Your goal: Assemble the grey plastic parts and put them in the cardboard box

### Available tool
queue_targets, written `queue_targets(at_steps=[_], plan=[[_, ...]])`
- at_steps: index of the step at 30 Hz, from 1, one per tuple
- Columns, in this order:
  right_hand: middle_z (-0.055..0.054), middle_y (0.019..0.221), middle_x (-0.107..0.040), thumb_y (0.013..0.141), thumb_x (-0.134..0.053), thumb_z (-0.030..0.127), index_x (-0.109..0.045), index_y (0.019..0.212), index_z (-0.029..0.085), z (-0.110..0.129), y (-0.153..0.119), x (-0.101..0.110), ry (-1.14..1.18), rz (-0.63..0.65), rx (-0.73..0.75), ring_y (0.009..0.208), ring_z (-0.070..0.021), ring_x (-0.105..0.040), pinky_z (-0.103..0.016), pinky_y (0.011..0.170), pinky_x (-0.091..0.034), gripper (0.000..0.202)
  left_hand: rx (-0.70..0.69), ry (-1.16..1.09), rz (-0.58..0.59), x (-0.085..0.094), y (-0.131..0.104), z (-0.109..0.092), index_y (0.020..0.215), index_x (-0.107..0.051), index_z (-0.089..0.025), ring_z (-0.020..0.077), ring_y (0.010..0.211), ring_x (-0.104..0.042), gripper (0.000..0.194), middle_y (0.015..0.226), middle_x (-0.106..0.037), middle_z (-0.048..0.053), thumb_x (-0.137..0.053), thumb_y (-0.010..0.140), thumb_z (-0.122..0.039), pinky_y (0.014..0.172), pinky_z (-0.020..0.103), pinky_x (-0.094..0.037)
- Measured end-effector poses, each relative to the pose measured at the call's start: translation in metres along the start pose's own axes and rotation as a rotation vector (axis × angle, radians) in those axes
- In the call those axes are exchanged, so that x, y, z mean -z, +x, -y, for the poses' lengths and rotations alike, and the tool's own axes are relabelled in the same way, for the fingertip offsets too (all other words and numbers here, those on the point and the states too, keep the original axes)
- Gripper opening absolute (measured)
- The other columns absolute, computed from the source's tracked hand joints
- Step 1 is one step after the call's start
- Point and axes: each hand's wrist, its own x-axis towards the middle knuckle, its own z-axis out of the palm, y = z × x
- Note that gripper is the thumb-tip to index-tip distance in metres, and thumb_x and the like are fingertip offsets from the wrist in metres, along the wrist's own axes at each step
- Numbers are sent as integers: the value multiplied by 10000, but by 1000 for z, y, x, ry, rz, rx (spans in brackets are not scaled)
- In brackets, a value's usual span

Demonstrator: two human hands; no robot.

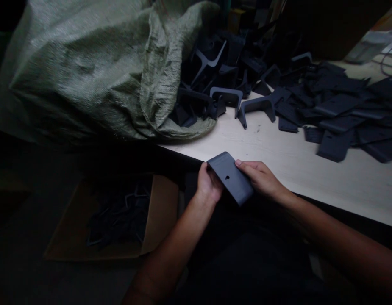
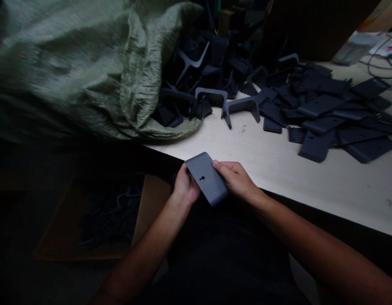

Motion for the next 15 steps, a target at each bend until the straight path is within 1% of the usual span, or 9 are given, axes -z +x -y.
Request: queue_targets(at_steps=[2,4,6,8,9,10,12,14,15], plan=[[-32,627,-647,762,-785,743,-708,711,182,2,1,11,32,8,-15,541,-151,-513,-276,520,-406,568,38,6,-32,-5,-2,6,943,-717,-150,234,751,-670,336,814,-720,86,-499,956,-406,765,347,-560],[-36,640,-657,762,-780,753,-711,718,179,4,1,21,38,31,-13,553,-154,-527,-278,533,-418,580,62,26,-49,-9,-4,9,963,-718,-154,221,737,-671,377,829,-729,87,-480,986,-446,727,332,-562],[-21,619,-627,808,-744,753,-710,731,178,6,1,32,0,73,12,539,-141,-496,-266,516,-385,581,53,53,-36,-11,-7,8,937,-715,-157,209,718,-669,342,812,-731,81,-513,974,-430,689,318,-560],[0,593,-578,874,-694,736,-709,748,180,10,1,41,-63,139,52,524,-127,-451,-256,499,-335,571,30,76,-25,-13,-11,4,905,-714,-154,192,700,-663,253,790,-730,66,-593,919,-376,671,302,-553],[5,598,-570,900,-674,723,-711,756,180,12,2,46,-95,180,74,530,-125,-449,-253,502,-330,564,11,91,-22,-13,-13,0,908,-721,-150,186,702,-662,226,795,-733,61,-632,886,-356,674,295,-550],[3,621,-584,920,-662,708,-719,767,179,14,3,50,-123,226,95,551,-130,-471,-253,518,-348,554,-15,111,-14,-13,-16,-4,927,-731,-143,184,719,-665,230,817,-741,61,-664,858,-352,690,290,-549],[-15,723,-662,947,-652,671,-759,820,181,18,8,57,-162,323,135,649,-160,-569,-265,606,-440,517,-96,163,9,-13,-21,-11,954,-748,-133,189,765,-667,286,857,-745,60,-722,808,-377,730,287,-546],[-36,866,-738,967,-651,630,-806,918,191,21,16,61,-168,412,175,810,-208,-665,-303,772,-526,469,-229,204,34,-13,-26,-17,890,-742,-146,182,776,-640,277,831,-712,35,-781,753,-384,739,275,-528],[-43,933,-761,977,-648,611,-821,981,199,22,21,62,-164,449,190,896,-230,-693,-330,861,-541,447,-306,222,41,-12,-29,-19,835,-726,-156,169,760,-613,253,797,-678,17,-802,732,-374,724,261,-510]])
